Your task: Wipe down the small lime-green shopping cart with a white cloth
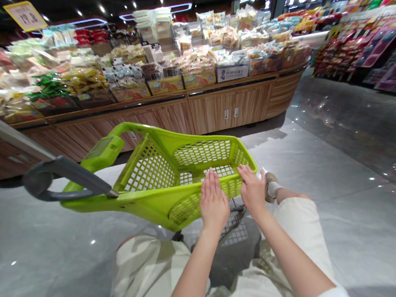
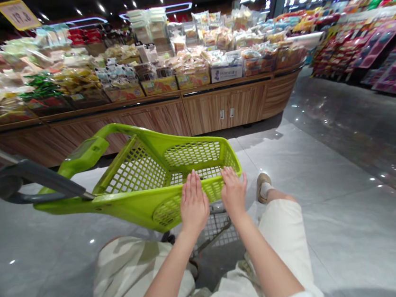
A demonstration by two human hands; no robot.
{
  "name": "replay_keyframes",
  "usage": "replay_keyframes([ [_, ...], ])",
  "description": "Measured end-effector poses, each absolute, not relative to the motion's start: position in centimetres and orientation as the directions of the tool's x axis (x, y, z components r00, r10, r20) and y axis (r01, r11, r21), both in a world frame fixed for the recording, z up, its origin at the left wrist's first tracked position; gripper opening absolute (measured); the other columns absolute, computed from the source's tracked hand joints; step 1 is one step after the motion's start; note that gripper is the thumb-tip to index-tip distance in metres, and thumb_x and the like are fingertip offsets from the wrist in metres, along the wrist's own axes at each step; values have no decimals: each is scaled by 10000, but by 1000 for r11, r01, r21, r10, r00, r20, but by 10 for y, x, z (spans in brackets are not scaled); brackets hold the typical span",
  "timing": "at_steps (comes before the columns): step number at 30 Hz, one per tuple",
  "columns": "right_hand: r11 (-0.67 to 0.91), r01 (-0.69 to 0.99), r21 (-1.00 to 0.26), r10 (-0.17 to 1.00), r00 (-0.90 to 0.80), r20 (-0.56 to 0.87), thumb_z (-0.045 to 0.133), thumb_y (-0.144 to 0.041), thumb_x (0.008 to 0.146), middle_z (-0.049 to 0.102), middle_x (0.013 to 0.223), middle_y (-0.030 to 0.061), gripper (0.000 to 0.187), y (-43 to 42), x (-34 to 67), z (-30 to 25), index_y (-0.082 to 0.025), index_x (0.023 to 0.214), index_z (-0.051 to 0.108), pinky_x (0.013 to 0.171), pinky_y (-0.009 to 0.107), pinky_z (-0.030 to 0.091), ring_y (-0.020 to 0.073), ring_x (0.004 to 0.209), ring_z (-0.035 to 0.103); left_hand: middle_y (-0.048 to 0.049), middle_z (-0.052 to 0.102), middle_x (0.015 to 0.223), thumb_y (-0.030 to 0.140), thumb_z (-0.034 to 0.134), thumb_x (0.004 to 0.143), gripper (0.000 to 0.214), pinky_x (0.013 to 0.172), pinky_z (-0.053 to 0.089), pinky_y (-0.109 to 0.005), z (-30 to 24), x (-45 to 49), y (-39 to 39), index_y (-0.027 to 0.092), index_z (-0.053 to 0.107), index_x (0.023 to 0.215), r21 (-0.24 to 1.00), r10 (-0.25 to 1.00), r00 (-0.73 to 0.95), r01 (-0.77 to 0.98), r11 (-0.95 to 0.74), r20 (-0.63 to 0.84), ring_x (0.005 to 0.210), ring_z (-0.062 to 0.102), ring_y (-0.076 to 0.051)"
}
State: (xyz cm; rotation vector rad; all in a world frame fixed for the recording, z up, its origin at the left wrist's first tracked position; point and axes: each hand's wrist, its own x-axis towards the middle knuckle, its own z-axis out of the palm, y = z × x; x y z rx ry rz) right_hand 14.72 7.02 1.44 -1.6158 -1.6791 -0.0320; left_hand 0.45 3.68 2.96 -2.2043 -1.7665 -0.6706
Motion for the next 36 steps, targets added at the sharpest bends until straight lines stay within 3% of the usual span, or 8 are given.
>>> replay_keyframes([
  [4, 379, 828, -414, 828, -104, 550, 391, -62, 839, 563, 1416, 61, 557, 57, 98, 30, -218, 1348, 554, 1192, 493, 156, 199, 1361, 461, -128, 171, 1628, 194, 367, 937, 673, 1228, 218, -418, 27, 1, 37, 54, 111, 1544, 56, 852, 185, 969, -242, 489, 1515, 95, -226],
  [8, 459, 796, -394, 809, -191, 556, 371, -55, 850, 566, 1413, 40, 580, 58, 123, 27, -261, 1370, 525, 1195, 517, 87, 175, 1357, 465, -126, 176, 1626, 188, 348, 942, 663, 1228, 216, -412, 28, -2, 37, 50, 106, 1544, 55, 851, 188, 968, -246, 489, 1515, 102, -218],
  [10, 419, 803, -423, 821, -136, 555, 357, -55, 846, 588, 1389, 38, 577, 65, 155, 19, -276, 1344, 548, 1180, 556, 92, 181, 1347, 480, -121, 182, 1626, 179, 337, 942, 662, 1227, 217, -409, 31, -1, 36, 53, 94, 1545, 74, 853, 175, 968, -242, 492, 1514, 115, -212],
  [14, 226, 797, -560, 840, 133, 527, 346, -92, 844, 656, 1297, 61, 504, 80, 199, 4, -268, 1203, 652, 1133, 642, 149, 227, 1279, 551, -116, 193, 1623, 175, 345, 936, 671, 1222, 228, -415, 34, 3, 35, 59, 92, 1547, 103, 856, 169, 963, -249, 488, 1511, 140, -220],
  [17, 142, 816, -560, 817, 223, 532, 357, -75, 829, 663, 1282, 87, 489, 81, 182, 7, -231, 1165, 677, 1134, 634, 162, 248, 1276, 550, -122, 195, 1622, 173, 353, 932, 671, 1224, 225, -423, 33, 5, 36, 53, 105, 1544, 115, 861, 163, 962, -247, 482, 1511, 141, -223],
  [24, 388, 819, -422, 823, -101, 559, 389, -61, 849, 600, 1377, 51, 513, 59, 94, 34, -213, 1291, 601, 1183, 461, 181, 198, 1330, 494, -134, 184, 1624, 198, 366, 944, 662, 1224, 230, -428, 28, 1, 38, 53, 122, 1543, 59, 852, 183, 968, -242, 490, 1513, 113, -235],
  [28, 436, 812, -388, 813, -170, 558, 384, -56, 856, 592, 1387, 34, 560, 60, 125, 29, -273, 1345, 550, 1193, 513, 106, 176, 1328, 497, -123, 202, 1621, 177, 339, 942, 663, 1222, 231, -424, 31, -1, 37, 71, 94, 1549, 78, 854, 174, 967, -242, 490, 1510, 139, -222],
  [36, 100, 822, -561, 830, 242, 502, 354, -85, 837, 665, 1281, 77, 487, 80, 191, 8, -249, 1164, 675, 1141, 634, 102, 232, 1275, 550, -119, 217, 1619, 164, 350, 929, 697, 1218, 237, -432, 32, 4, 36, 79, 49, 1552, 126, 852, 157, 960, -251, 500, 1507, 161, -227],
])
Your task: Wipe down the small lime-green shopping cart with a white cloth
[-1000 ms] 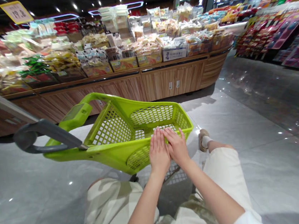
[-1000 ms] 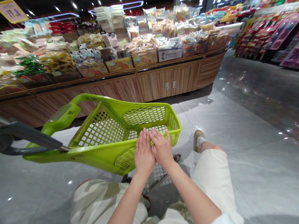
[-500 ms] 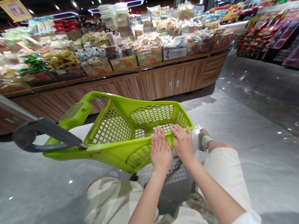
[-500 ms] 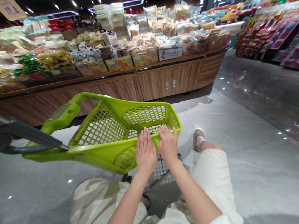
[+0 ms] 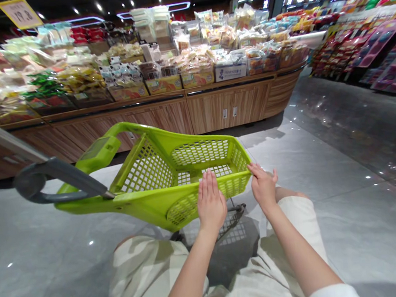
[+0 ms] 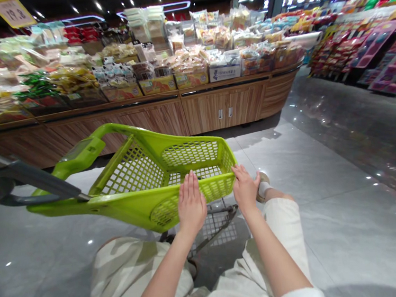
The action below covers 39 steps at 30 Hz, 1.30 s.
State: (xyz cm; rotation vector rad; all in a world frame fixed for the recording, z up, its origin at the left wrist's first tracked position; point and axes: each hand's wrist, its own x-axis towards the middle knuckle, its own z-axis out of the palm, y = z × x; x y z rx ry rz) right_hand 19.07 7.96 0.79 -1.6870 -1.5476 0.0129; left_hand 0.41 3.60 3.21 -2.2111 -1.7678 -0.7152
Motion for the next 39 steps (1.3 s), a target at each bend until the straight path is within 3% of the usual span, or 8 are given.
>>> replay_keyframes([
  [7, 350, 823, -447, 838, -62, 543, 395, -60, 835, 573, 1404, 76, 547, 55, 94, 33, -224, 1325, 574, 1185, 504, 123, 201, 1349, 471, -134, 224, 1616, 191, 370, 934, 681, 1219, 246, -430, 27, 1, 37, 75, 102, 1549, 68, 845, 179, 967, -245, 504, 1506, 149, -236],
  [11, 449, 800, -398, 813, -181, 554, 398, -54, 833, 576, 1404, 48, 599, 53, 113, 30, -276, 1376, 521, 1197, 516, 73, 179, 1345, 476, -134, 229, 1614, 180, 360, 934, 669, 1220, 243, -432, 30, -3, 36, 65, 114, 1546, 52, 847, 190, 968, -247, 496, 1508, 150, -228],
  [19, 176, 819, -546, 837, 168, 521, 349, -83, 843, 665, 1282, 80, 485, 76, 189, 9, -250, 1178, 658, 1133, 648, 129, 230, 1273, 554, -110, 240, 1615, 165, 348, 929, 663, 1221, 242, -421, 32, 2, 35, 70, 125, 1546, 96, 851, 178, 962, -257, 493, 1506, 167, -217],
  [21, 189, 837, -514, 835, 138, 533, 361, -61, 821, 665, 1280, 85, 499, 70, 162, 17, -235, 1185, 655, 1148, 627, 115, 231, 1279, 548, -120, 234, 1616, 165, 353, 927, 660, 1221, 244, -427, 28, 2, 36, 51, 138, 1540, 81, 848, 181, 964, -253, 497, 1508, 156, -223],
  [25, 396, 816, -421, 829, -121, 545, 404, -53, 814, 574, 1403, 76, 578, 51, 103, 32, -230, 1345, 552, 1196, 509, 113, 198, 1356, 469, -125, 231, 1617, 179, 373, 928, 663, 1221, 247, -424, 23, -1, 37, 53, 150, 1539, 31, 836, 207, 966, -257, 508, 1512, 127, -228],
  [28, 440, 801, -405, 817, -170, 550, 394, -48, 824, 555, 1424, 56, 609, 50, 111, 31, -260, 1382, 508, 1200, 523, 65, 181, 1358, 465, -115, 230, 1619, 181, 362, 931, 658, 1226, 234, -414, 25, -4, 37, 61, 147, 1542, 35, 841, 206, 966, -257, 501, 1511, 134, -219],
  [36, 177, 818, -548, 811, 194, 551, 353, -86, 843, 665, 1281, 79, 499, 78, 196, 3, -264, 1204, 649, 1132, 652, 139, 226, 1263, 560, -108, 262, 1609, 154, 341, 924, 697, 1213, 254, -431, 32, 1, 36, 106, 51, 1557, 118, 837, 180, 953, -278, 516, 1497, 204, -225],
  [39, 170, 843, -510, 805, 180, 566, 362, -51, 822, 663, 1282, 88, 510, 73, 162, 12, -222, 1208, 648, 1155, 613, 132, 237, 1281, 543, -120, 262, 1608, 151, 346, 923, 688, 1216, 248, -432, 31, 4, 36, 83, 78, 1552, 124, 840, 166, 956, -265, 516, 1501, 188, -225],
])
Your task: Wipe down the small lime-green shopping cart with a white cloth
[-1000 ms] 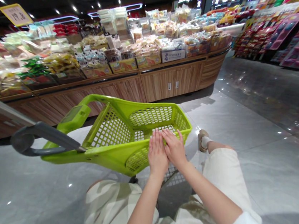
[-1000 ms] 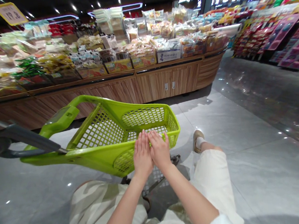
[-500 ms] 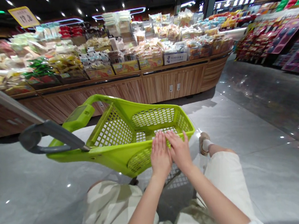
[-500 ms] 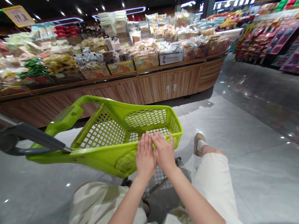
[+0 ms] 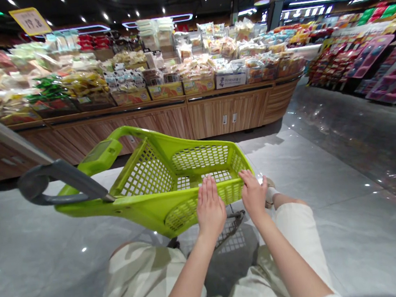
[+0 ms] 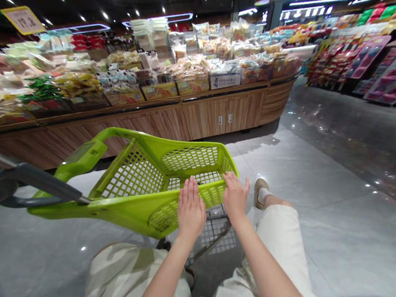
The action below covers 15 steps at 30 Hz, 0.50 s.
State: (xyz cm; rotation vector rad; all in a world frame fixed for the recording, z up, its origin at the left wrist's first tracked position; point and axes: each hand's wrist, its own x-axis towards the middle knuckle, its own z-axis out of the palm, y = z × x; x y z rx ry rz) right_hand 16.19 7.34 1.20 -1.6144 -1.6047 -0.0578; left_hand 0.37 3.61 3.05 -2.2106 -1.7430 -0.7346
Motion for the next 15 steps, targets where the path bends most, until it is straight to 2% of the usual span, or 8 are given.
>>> replay_keyframes([
  [5, 367, 830, -420, 818, -72, 571, 396, -56, 834, 602, 1371, 75, 538, 57, 97, 32, -200, 1322, 571, 1192, 493, 147, 208, 1329, 496, -129, 262, 1607, 187, 369, 937, 649, 1218, 248, -430, 27, 3, 36, 70, 162, 1541, 76, 842, 177, 965, -249, 510, 1506, 161, -236],
  [9, 470, 803, -367, 799, -210, 563, 401, -56, 839, 580, 1399, 57, 586, 56, 116, 31, -243, 1382, 513, 1202, 500, 94, 177, 1343, 481, -132, 267, 1604, 177, 363, 932, 660, 1213, 258, -434, 28, -1, 35, 81, 141, 1547, 79, 846, 177, 965, -249, 504, 1502, 180, -234],
  [12, 412, 829, -379, 806, -137, 576, 387, -58, 842, 615, 1358, 53, 575, 64, 163, 19, -276, 1351, 541, 1183, 562, 101, 187, 1310, 520, -126, 277, 1602, 159, 347, 928, 681, 1210, 260, -432, 30, -1, 35, 98, 88, 1555, 104, 842, 176, 959, -263, 511, 1495, 210, -228],
  [15, 280, 823, -495, 828, 53, 558, 369, -90, 851, 645, 1316, 60, 512, 75, 199, 8, -279, 1260, 613, 1143, 621, 163, 215, 1271, 557, -120, 275, 1604, 156, 341, 926, 696, 1209, 261, -433, 31, 1, 35, 107, 53, 1558, 123, 838, 174, 954, -274, 517, 1493, 219, -231],
])
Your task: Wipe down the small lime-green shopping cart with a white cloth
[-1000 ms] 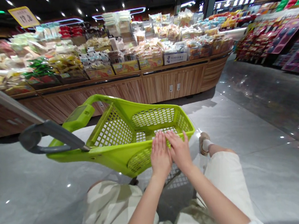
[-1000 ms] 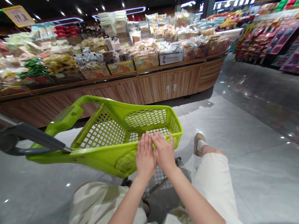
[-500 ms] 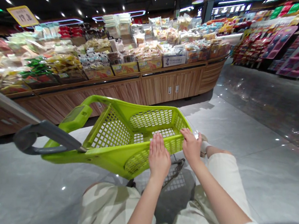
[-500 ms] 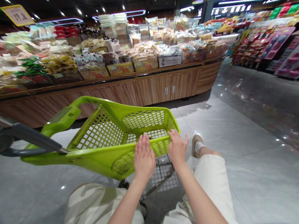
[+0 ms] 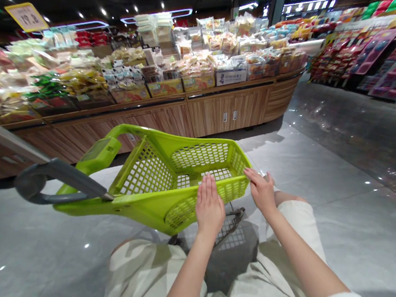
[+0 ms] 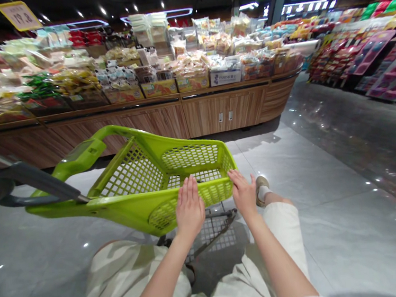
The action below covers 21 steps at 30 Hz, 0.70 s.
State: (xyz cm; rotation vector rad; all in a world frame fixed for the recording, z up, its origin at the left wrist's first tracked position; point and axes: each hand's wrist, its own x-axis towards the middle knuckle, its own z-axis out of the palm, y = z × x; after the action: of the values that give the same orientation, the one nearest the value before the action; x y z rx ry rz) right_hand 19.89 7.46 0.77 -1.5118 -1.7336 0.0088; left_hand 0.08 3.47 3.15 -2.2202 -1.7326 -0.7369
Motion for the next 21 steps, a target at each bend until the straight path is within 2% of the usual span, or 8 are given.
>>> replay_keyframes([
  [2, 189, 809, -556, 832, 169, 528, 352, -94, 852, 661, 1289, 75, 485, 77, 199, 6, -254, 1203, 647, 1125, 638, 189, 234, 1258, 568, -119, 275, 1604, 151, 338, 924, 696, 1210, 257, -435, 31, 3, 35, 103, 53, 1557, 133, 838, 168, 953, -273, 519, 1493, 219, -234],
  [4, 154, 823, -546, 829, 194, 525, 345, -74, 843, 658, 1291, 84, 488, 75, 179, 10, -224, 1191, 653, 1134, 624, 180, 244, 1266, 561, -123, 273, 1604, 150, 339, 924, 691, 1213, 249, -438, 30, 5, 36, 93, 66, 1555, 139, 840, 156, 955, -263, 519, 1495, 209, -236],
  [7, 269, 848, -457, 831, 35, 554, 370, -51, 832, 625, 1341, 75, 510, 65, 130, 22, -205, 1248, 624, 1171, 550, 162, 233, 1301, 528, -133, 260, 1608, 167, 355, 927, 675, 1219, 240, -439, 27, 6, 37, 74, 111, 1549, 124, 845, 144, 963, -240, 515, 1503, 176, -237],
  [10, 388, 820, -420, 825, -105, 555, 405, -67, 843, 579, 1398, 69, 531, 55, 98, 32, -207, 1329, 567, 1181, 477, 191, 204, 1340, 486, -140, 258, 1607, 190, 374, 933, 667, 1217, 251, -440, 25, 4, 37, 75, 136, 1546, 82, 846, 160, 969, -233, 509, 1506, 162, -240],
  [14, 449, 803, -392, 819, -194, 541, 394, -51, 842, 565, 1414, 43, 582, 53, 117, 33, -260, 1370, 521, 1199, 517, 91, 177, 1349, 476, -131, 264, 1605, 177, 354, 934, 676, 1211, 262, -442, 27, 0, 36, 97, 97, 1554, 91, 842, 176, 962, -256, 510, 1500, 188, -234],
  [16, 419, 815, -400, 825, -157, 543, 374, -47, 843, 582, 1396, 40, 582, 58, 146, 26, -274, 1356, 532, 1191, 547, 79, 177, 1336, 493, -127, 268, 1605, 165, 348, 930, 683, 1210, 260, -440, 29, -1, 35, 102, 81, 1556, 110, 840, 170, 959, -261, 515, 1497, 202, -232],
  [21, 217, 806, -551, 843, 130, 522, 362, -103, 853, 659, 1292, 61, 474, 76, 200, 8, -257, 1197, 649, 1146, 624, 142, 218, 1253, 574, -117, 264, 1608, 163, 352, 928, 666, 1217, 246, -431, 30, 3, 35, 75, 125, 1548, 114, 843, 173, 957, -265, 509, 1502, 185, -227],
])
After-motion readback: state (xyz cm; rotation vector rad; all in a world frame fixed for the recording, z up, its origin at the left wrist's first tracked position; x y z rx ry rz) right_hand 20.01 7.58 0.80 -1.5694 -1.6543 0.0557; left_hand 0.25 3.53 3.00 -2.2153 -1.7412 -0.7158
